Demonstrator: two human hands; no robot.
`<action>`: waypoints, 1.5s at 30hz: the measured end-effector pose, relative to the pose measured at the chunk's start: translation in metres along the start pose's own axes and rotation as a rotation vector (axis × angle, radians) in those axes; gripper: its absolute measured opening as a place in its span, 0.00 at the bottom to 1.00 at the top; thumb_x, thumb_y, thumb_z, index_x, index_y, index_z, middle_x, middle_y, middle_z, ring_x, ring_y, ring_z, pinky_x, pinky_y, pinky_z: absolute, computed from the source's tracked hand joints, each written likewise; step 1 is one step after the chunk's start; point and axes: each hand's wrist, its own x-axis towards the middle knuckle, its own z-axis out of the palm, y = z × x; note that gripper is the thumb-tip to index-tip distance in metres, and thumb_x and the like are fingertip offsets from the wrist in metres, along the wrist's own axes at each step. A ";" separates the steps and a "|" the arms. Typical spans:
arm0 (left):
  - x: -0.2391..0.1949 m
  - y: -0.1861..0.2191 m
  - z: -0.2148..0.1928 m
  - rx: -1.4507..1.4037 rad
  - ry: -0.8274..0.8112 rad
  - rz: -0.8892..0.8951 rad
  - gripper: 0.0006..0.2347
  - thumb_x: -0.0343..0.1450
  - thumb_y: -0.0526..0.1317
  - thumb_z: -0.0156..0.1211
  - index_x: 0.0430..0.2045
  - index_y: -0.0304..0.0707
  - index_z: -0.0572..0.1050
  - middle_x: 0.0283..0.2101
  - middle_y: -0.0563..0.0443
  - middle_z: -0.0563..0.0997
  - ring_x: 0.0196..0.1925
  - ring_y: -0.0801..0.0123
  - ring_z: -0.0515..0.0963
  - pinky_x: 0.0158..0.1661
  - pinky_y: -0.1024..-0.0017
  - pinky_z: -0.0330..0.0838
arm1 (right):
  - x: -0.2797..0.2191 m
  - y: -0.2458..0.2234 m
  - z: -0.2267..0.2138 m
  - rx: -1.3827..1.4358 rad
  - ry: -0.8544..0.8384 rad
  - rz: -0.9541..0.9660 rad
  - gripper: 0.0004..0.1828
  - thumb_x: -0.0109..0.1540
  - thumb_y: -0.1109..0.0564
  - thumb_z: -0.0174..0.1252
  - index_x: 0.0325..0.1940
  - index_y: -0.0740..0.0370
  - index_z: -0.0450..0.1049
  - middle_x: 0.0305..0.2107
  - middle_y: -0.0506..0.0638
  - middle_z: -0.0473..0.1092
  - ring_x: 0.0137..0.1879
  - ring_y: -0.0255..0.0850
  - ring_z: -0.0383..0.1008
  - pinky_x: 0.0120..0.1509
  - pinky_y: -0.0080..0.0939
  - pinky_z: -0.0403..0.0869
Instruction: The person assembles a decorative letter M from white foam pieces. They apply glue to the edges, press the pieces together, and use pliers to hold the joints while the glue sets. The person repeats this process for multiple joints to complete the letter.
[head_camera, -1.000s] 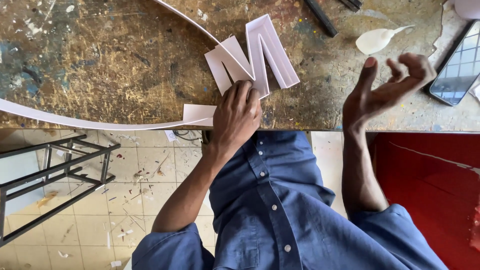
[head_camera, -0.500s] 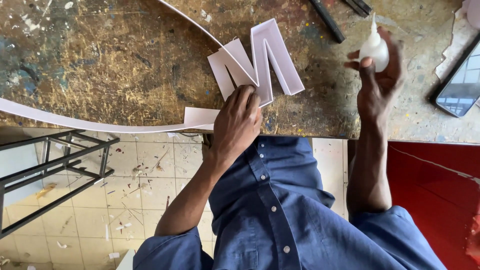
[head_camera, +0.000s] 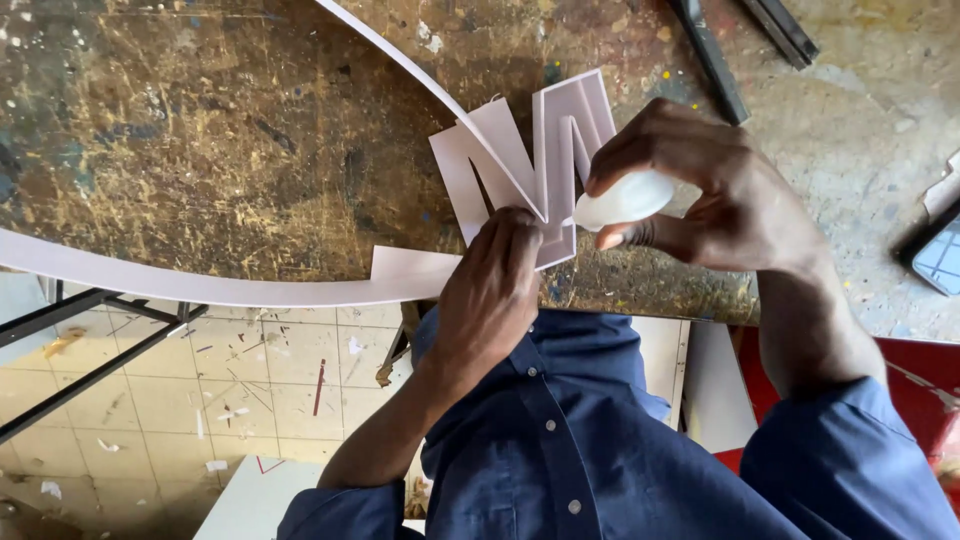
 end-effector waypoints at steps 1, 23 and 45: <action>0.002 0.000 -0.001 -0.035 0.011 -0.012 0.13 0.74 0.20 0.63 0.49 0.28 0.71 0.53 0.32 0.82 0.59 0.44 0.84 0.65 0.56 0.81 | 0.009 -0.001 0.000 -0.025 -0.060 -0.013 0.22 0.63 0.58 0.79 0.57 0.68 0.80 0.54 0.60 0.80 0.62 0.53 0.81 0.70 0.55 0.80; -0.001 -0.006 0.000 -0.217 0.000 -0.107 0.13 0.76 0.19 0.59 0.53 0.26 0.70 0.59 0.28 0.82 0.69 0.36 0.82 0.71 0.52 0.79 | 0.046 0.010 0.007 -0.017 -0.334 -0.058 0.19 0.61 0.71 0.55 0.56 0.68 0.79 0.50 0.56 0.80 0.51 0.56 0.75 0.51 0.53 0.75; -0.003 -0.007 0.000 -0.272 -0.010 -0.107 0.13 0.79 0.20 0.57 0.58 0.25 0.70 0.61 0.27 0.82 0.71 0.35 0.81 0.75 0.51 0.77 | 0.058 -0.006 0.014 -0.205 -0.330 -0.101 0.11 0.73 0.54 0.62 0.52 0.65 0.79 0.46 0.56 0.80 0.49 0.55 0.76 0.52 0.52 0.76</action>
